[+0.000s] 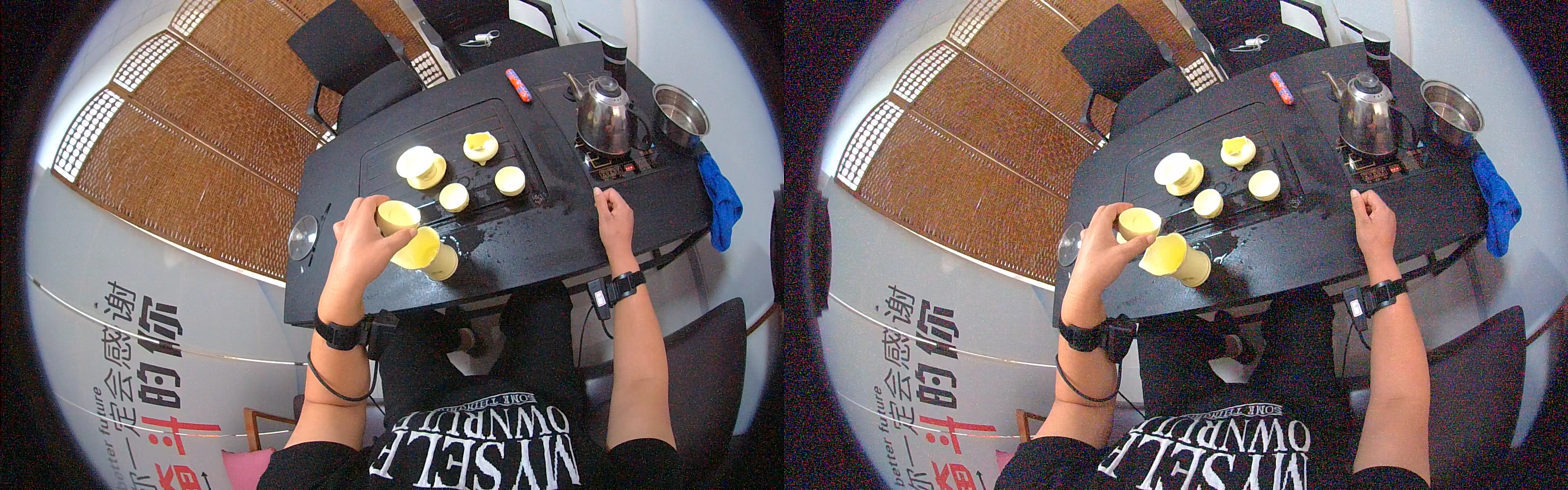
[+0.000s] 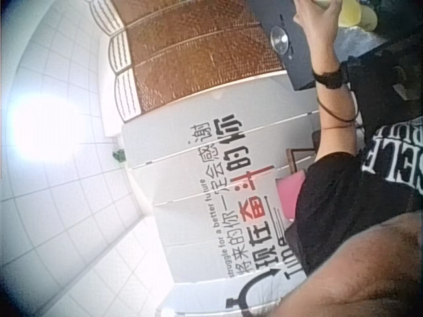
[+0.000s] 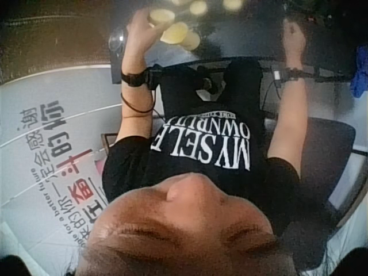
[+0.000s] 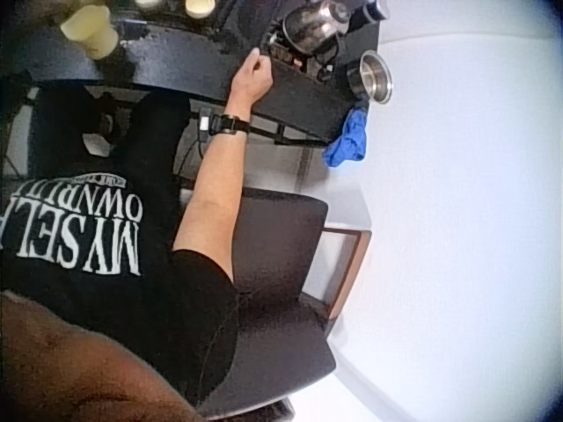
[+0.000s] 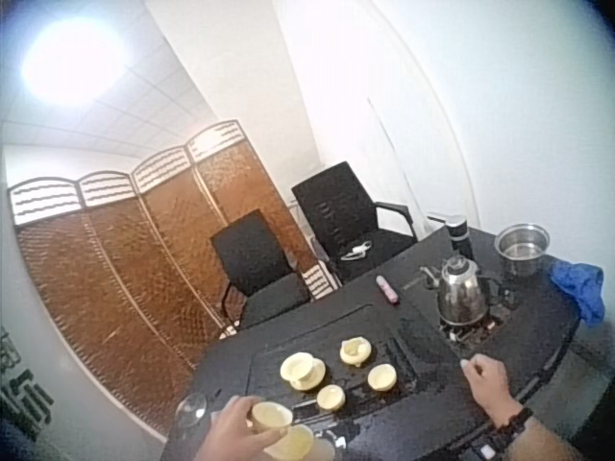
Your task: The person pours tea from a yellow pitcher into several small yellow tea cups on a black tea tray.
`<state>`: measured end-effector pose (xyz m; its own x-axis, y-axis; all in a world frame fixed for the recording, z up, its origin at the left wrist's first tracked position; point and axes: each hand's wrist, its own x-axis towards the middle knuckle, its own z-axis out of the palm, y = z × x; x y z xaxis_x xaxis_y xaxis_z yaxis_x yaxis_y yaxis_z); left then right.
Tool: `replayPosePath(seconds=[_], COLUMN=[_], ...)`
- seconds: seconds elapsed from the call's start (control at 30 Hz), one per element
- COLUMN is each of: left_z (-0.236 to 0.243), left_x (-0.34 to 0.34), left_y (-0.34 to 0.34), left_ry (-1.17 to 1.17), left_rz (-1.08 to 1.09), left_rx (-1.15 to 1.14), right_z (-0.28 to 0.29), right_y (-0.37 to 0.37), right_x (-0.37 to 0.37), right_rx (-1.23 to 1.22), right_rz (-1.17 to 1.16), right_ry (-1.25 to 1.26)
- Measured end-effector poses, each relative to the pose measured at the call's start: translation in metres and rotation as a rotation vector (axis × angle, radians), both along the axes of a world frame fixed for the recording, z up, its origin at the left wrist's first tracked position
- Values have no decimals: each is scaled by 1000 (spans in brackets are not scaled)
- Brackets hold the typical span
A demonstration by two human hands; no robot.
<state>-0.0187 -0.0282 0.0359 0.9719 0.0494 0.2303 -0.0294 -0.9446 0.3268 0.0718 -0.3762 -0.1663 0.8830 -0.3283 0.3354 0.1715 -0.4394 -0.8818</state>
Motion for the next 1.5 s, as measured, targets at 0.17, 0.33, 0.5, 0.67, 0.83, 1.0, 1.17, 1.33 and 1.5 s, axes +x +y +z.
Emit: replayPosePath(seconds=[0.17, 0.33, 0.5, 0.67, 0.83, 1.0, 1.17, 1.33, 1.5], left_z=[-1, -1, 1, 3, 2, 2, 3, 1, -1], left_x=[1, 2, 0, 1, 1, 2, 2, 2, 3], left_y=[1, 3, 1, 0, 2, 1, -1, 1, 3], left_ry=[17, 24, 18, 21, 28, 28, 51, 33, 38], left_rz=[7, -2, -1, -4, -6, -7, 6, -7, -5], left_rx=[-28, -9, 28, 63, 69, 70, 39, 11, -20], right_z=[0, 0, 3, 0, 1, 1, 0, 2, 4], right_y=[0, 0, 1, 0, 0, 0, -1, 0, 1], right_x=[0, 1, -2, 0, -1, -1, 0, -1, -2], right_rx=[-7, -8, -3, -14, -14, -15, -26, -4, -7], right_rz=[1, -9, -3, -6, -2, -2, 2, 4, 5], right_ry=[-16, 3, 5, 5, 0, -3, -14, -1, -9])
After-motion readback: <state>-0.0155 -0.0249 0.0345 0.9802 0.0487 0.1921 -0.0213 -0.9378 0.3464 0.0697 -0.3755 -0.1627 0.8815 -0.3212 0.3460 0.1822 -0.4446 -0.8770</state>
